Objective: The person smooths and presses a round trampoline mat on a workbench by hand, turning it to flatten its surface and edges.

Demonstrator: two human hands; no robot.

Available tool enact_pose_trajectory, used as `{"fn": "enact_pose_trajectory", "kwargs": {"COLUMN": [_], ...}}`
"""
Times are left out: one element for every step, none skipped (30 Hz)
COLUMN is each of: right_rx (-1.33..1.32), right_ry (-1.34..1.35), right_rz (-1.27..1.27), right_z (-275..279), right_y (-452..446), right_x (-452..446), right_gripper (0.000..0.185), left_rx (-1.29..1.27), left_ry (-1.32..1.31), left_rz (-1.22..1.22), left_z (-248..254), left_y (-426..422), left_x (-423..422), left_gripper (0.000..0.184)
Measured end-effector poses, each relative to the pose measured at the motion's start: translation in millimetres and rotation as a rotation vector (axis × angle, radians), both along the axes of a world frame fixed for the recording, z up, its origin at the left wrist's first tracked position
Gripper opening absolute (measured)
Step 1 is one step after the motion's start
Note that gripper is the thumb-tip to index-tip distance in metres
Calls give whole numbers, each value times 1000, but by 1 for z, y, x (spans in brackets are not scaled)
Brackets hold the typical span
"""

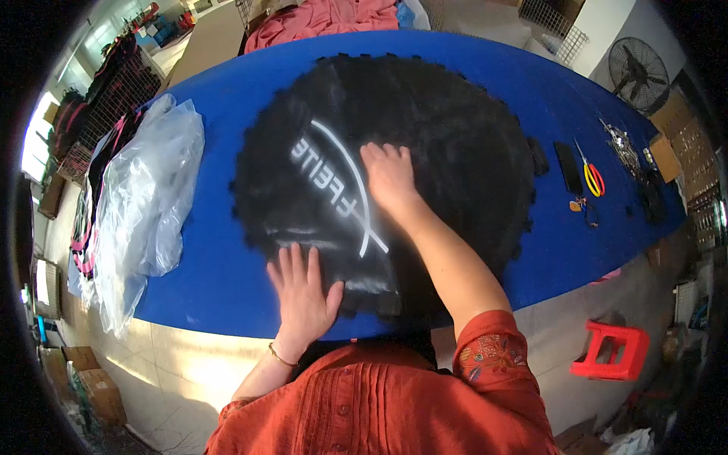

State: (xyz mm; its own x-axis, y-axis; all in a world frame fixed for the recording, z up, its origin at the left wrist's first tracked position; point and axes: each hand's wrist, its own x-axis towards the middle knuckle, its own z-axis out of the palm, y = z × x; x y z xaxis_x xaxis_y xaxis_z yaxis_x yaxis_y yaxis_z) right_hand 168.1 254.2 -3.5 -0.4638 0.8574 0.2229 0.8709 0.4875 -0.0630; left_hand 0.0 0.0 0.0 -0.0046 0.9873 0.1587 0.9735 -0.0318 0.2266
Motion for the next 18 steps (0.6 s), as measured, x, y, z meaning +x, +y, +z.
{"fn": "enact_pose_trajectory", "kwargs": {"right_rx": [11,64,37,26,17,20,16,16,-9,-15,-21,-10,-24,-8,9,12,-13,-39], "right_ry": [4,-26,-71,-79,-99,-98,-81,-69,-84,-82,-82,-98,-105,-95,-86,-86,-87,-84], "right_rz": [21,43,50,43,37,41,13,-16,-53,-76,-99,-126,-156,-171,-185,-183,-203,-227], "right_z": [-3,-14,1,2,3,1,-2,-2,-1,-1,0,0,1,-3,-1,0,0,1], "right_y": [0,3,2,4,8,12,19,28,36,41,46,51,55,60,63,67,72,74], "right_x": [-4,-7,-17,-21,-19,-21,-20,-17,-15,-11,-5,1,5,10,11,9,6,3], "right_gripper": [57,56,55,55,55,55,55,55,55,55,56,57,58,57,57,57,56,56], "left_rx": [-4,-6,8,5,4,6,-25,-54,-48,-55,-62,-57,-65,-75,-71,-61,-51,-48], "left_ry": [-5,-11,-1,2,-6,-5,13,28,26,24,22,18,22,25,22,24,27,30], "left_rz": [1,3,3,1,0,4,6,8,11,10,9,10,8,8,13,10,2,-4], "left_z": [-2,-3,0,1,0,0,0,-1,-1,0,0,1,3,3,2,1,-1,0], "left_y": [-1,-1,3,2,2,1,0,2,2,2,2,2,1,1,1,2,2,1], "left_x": [2,3,-3,-4,0,-1,-2,-1,-1,-1,-1,-1,-2,-2,-1,-2,-2,-2], "left_gripper": [81,81,81,81,81,81,82,83,83,83,83,83,84,84,84,84,84,84]}}
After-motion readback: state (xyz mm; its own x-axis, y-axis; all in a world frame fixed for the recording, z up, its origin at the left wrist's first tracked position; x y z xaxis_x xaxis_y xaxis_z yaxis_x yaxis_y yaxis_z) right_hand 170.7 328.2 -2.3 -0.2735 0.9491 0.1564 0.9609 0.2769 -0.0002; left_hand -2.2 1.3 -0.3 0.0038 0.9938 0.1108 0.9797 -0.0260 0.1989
